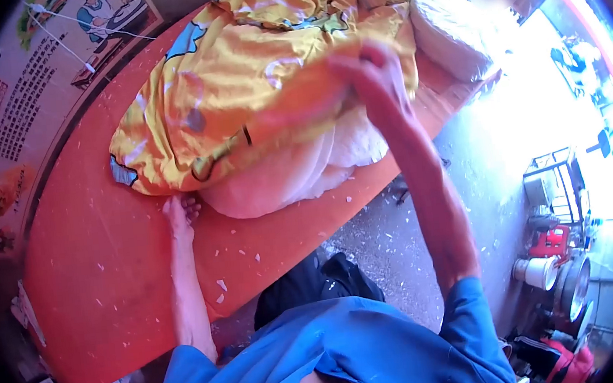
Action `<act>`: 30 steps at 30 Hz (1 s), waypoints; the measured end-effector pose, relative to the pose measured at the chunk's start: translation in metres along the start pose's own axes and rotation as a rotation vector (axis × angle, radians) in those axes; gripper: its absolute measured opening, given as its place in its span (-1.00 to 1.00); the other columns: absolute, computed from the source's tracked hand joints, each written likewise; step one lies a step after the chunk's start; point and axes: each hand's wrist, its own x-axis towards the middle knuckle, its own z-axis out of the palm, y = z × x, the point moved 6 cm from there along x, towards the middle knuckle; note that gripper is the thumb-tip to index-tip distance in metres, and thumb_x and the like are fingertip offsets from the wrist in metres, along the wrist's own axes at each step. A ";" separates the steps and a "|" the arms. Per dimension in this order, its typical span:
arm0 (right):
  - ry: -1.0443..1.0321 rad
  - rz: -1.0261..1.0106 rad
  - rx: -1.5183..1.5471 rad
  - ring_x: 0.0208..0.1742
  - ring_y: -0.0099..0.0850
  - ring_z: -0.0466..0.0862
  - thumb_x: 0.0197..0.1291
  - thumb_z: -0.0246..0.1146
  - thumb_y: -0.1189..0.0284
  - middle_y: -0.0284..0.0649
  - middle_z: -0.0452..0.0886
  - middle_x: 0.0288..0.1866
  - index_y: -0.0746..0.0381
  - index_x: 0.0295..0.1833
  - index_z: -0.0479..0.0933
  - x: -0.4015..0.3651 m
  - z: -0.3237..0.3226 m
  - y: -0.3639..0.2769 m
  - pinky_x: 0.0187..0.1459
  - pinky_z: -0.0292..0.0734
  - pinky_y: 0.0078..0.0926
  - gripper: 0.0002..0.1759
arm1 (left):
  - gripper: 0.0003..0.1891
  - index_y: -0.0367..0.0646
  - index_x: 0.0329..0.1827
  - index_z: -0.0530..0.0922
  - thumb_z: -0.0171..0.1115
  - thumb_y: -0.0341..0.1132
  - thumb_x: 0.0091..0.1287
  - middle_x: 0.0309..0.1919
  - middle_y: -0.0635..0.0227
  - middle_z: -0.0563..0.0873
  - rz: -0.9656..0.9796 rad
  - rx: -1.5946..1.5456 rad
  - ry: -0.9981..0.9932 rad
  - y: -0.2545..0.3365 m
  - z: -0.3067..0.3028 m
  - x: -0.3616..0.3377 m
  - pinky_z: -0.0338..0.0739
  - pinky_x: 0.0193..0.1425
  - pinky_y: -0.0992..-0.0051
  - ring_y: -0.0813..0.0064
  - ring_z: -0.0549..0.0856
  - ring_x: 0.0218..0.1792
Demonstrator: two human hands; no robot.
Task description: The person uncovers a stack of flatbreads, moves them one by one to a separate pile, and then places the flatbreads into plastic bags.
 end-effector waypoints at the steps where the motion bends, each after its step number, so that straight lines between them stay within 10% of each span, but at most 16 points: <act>1: -0.012 -0.113 -0.070 -0.29 -0.54 0.60 0.01 0.42 0.35 -0.31 0.66 -0.34 0.28 -0.23 0.67 0.027 0.013 -0.028 -0.21 0.50 -0.58 -0.75 | -0.48 -0.23 0.11 0.47 0.07 0.10 0.43 -0.45 0.35 0.62 -0.072 -0.182 0.036 0.006 0.004 -0.005 0.46 -0.59 0.58 0.49 0.62 -0.59; 5: -0.603 -0.668 0.071 -0.35 -0.42 0.63 0.17 0.29 0.38 -0.23 0.64 -0.24 0.25 -0.04 0.55 0.056 0.129 -0.136 -0.27 0.60 -0.36 -0.73 | -0.39 -0.14 0.11 0.47 0.01 0.27 0.39 -0.32 0.36 0.62 -0.140 -0.400 -0.052 0.018 0.011 0.000 0.51 -0.46 0.57 0.51 0.63 -0.36; 7: -0.722 -0.624 -0.188 -0.17 -0.52 0.66 0.10 0.34 0.42 -0.19 0.70 -0.24 0.24 -0.16 0.66 0.014 0.178 -0.135 -0.08 0.54 -0.48 -0.81 | -0.40 -0.12 0.12 0.47 0.01 0.27 0.39 -0.28 0.38 0.63 -0.114 -0.417 -0.083 0.020 0.008 0.006 0.54 -0.43 0.58 0.55 0.62 -0.34; 9: -1.023 -0.947 -0.268 -0.21 -0.22 0.62 0.05 0.26 0.49 -0.14 0.58 -0.38 0.25 -0.36 0.56 -0.040 0.209 -0.096 -0.14 0.54 -0.25 -0.94 | -0.47 -0.04 0.07 0.51 0.01 0.25 0.41 -0.32 0.47 0.63 -0.071 -0.520 -0.033 0.025 0.011 0.008 0.52 -0.45 0.63 0.63 0.59 -0.43; 12: -1.203 -0.831 -0.238 -0.19 -0.05 0.51 -0.05 0.25 0.52 -0.04 0.43 -0.35 0.29 -0.48 0.39 -0.077 0.196 -0.025 -0.13 0.47 -0.09 -0.85 | -0.59 -0.04 -0.05 0.54 -0.02 0.12 0.48 -0.38 0.51 0.61 0.123 -0.615 0.208 0.001 0.012 0.021 0.40 -0.49 0.69 0.63 0.54 -0.49; 14: -1.203 -0.796 -0.193 -0.10 -0.02 0.55 -0.06 0.29 0.48 0.00 0.49 -0.28 0.30 -0.46 0.45 -0.066 0.174 0.003 -0.09 0.49 -0.10 -0.84 | -0.83 -0.12 0.01 0.58 0.12 -0.30 0.47 -0.15 0.46 0.68 0.269 -0.795 -1.125 0.072 0.061 -0.022 0.52 -0.25 0.62 0.58 0.65 -0.22; 16: -0.947 -0.752 -0.568 0.02 0.06 0.57 -0.09 0.37 0.42 0.11 0.52 -0.04 0.27 -0.05 0.56 -0.036 0.156 0.036 -0.03 0.53 -0.13 -0.60 | -0.80 -0.18 0.06 0.58 0.18 -0.41 0.41 -0.10 0.41 0.69 0.398 -0.309 0.072 0.065 0.029 -0.015 0.54 -0.04 0.57 0.59 0.65 -0.13; 22: -0.978 -0.483 -0.578 0.10 0.19 0.54 -0.19 0.47 0.30 0.27 0.29 0.30 0.12 0.57 0.00 0.016 0.161 0.075 0.01 0.57 -0.14 0.17 | -0.78 -0.27 -0.01 0.60 0.28 -0.39 0.33 -0.16 0.31 0.72 0.577 0.081 -0.214 0.173 0.151 -0.111 0.55 -0.02 0.51 0.51 0.68 -0.17; 25: -1.032 -0.548 -0.325 -0.04 0.06 0.62 -0.13 0.45 0.35 0.09 0.43 0.23 0.19 0.42 0.24 0.037 0.169 0.110 0.03 0.57 -0.18 -0.08 | -0.83 -0.27 -0.22 0.61 0.35 -0.43 0.16 -0.41 0.12 0.66 1.063 0.657 -0.142 0.209 0.226 -0.156 0.54 -0.21 0.22 0.08 0.68 -0.27; 30: -0.881 -0.379 -0.036 0.01 -0.44 0.64 0.04 0.45 0.37 -0.18 0.70 -0.06 0.24 0.06 0.59 0.143 0.138 0.120 0.05 0.55 -0.40 -0.56 | -0.65 -0.31 0.01 0.55 0.35 -0.41 0.18 -0.14 0.08 0.64 1.037 0.510 -0.043 0.200 0.257 -0.181 0.59 -0.21 0.33 0.13 0.66 -0.24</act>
